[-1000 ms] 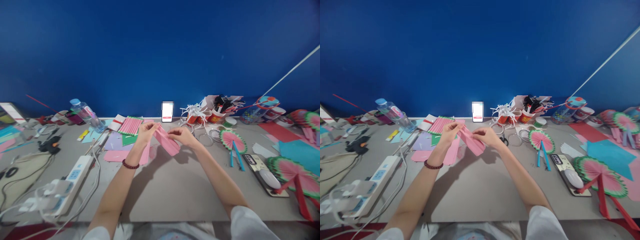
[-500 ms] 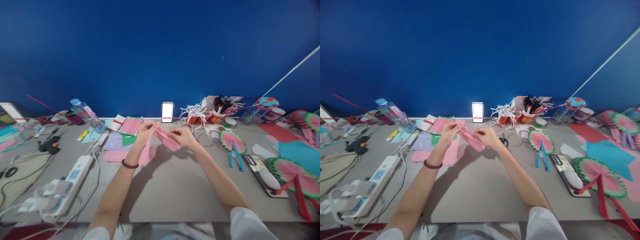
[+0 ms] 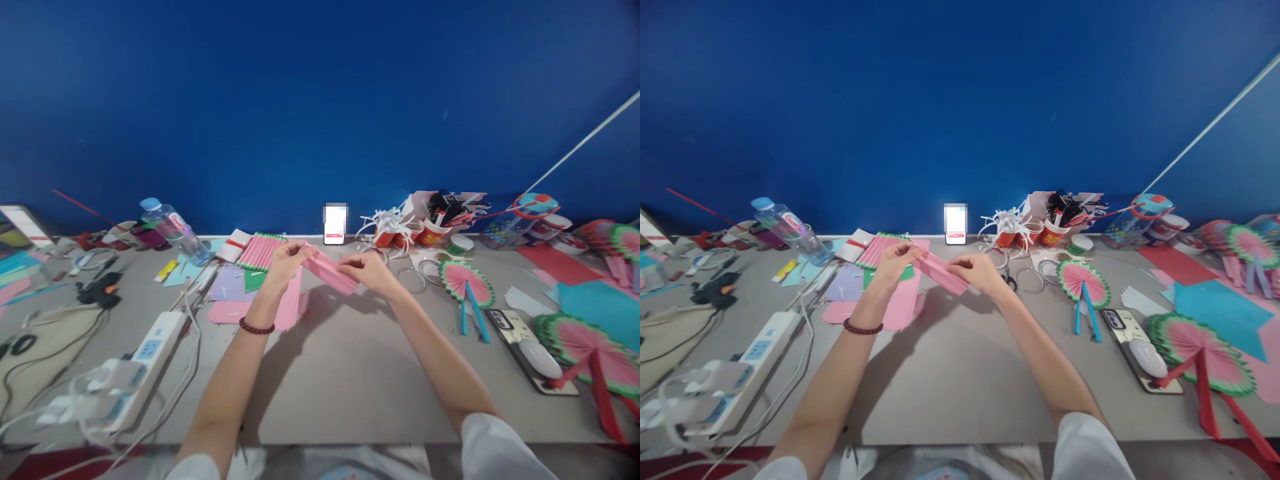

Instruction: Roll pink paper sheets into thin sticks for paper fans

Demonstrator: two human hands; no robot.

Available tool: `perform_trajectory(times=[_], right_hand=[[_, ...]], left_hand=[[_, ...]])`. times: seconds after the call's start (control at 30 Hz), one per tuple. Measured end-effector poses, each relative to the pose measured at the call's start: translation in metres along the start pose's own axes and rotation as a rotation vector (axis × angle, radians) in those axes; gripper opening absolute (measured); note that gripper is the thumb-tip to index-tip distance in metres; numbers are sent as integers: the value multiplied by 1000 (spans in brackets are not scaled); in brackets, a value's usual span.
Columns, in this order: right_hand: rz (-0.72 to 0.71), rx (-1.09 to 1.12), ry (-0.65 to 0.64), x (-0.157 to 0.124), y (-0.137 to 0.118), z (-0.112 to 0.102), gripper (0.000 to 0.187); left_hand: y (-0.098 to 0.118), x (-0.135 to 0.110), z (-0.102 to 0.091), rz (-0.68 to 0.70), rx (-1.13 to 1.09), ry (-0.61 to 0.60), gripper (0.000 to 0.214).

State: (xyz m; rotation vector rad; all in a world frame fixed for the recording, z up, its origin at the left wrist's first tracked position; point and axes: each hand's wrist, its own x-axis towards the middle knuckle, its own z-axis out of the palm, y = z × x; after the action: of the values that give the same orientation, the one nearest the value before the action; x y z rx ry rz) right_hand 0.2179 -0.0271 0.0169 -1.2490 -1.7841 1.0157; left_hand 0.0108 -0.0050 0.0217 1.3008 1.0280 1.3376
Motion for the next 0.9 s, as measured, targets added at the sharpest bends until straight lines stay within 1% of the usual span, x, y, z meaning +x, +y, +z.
perform_trajectory(times=[0.1,0.17,0.23,0.37,0.47,0.53,0.63,0.7,0.77,0.83,0.9], right_hand=[[-34,-50,34,0,0,2,18],[-35,-59,34,0,0,3,18],[-15,-29,9,0,1,1,19],[39,40,-47,1,4,-5,23],[52,55,-35,3,7,-8,22],[38,46,-16,4,8,-8,20],[-5,-27,28,5,9,-7,17],[-23,-90,62,5,8,-6,15],[-29,-144,82,6,9,-6,14],[-50,-185,71,6,9,-5,14],[-107,-206,43,6,9,-4,16]], left_hand=[[-1,0,-2,-13,1,-34,23],[-3,0,-3,-20,4,-41,24],[-6,2,-4,-26,1,-17,24],[-12,8,-11,-48,-69,84,25],[-13,12,-18,-55,-130,121,26],[-12,13,-21,-48,-146,123,26],[-12,14,-24,-35,-124,108,27],[-11,14,-24,-5,-90,96,29],[-8,12,-22,59,-25,88,28],[-3,7,-18,159,98,93,26],[3,0,-12,286,285,86,22]])
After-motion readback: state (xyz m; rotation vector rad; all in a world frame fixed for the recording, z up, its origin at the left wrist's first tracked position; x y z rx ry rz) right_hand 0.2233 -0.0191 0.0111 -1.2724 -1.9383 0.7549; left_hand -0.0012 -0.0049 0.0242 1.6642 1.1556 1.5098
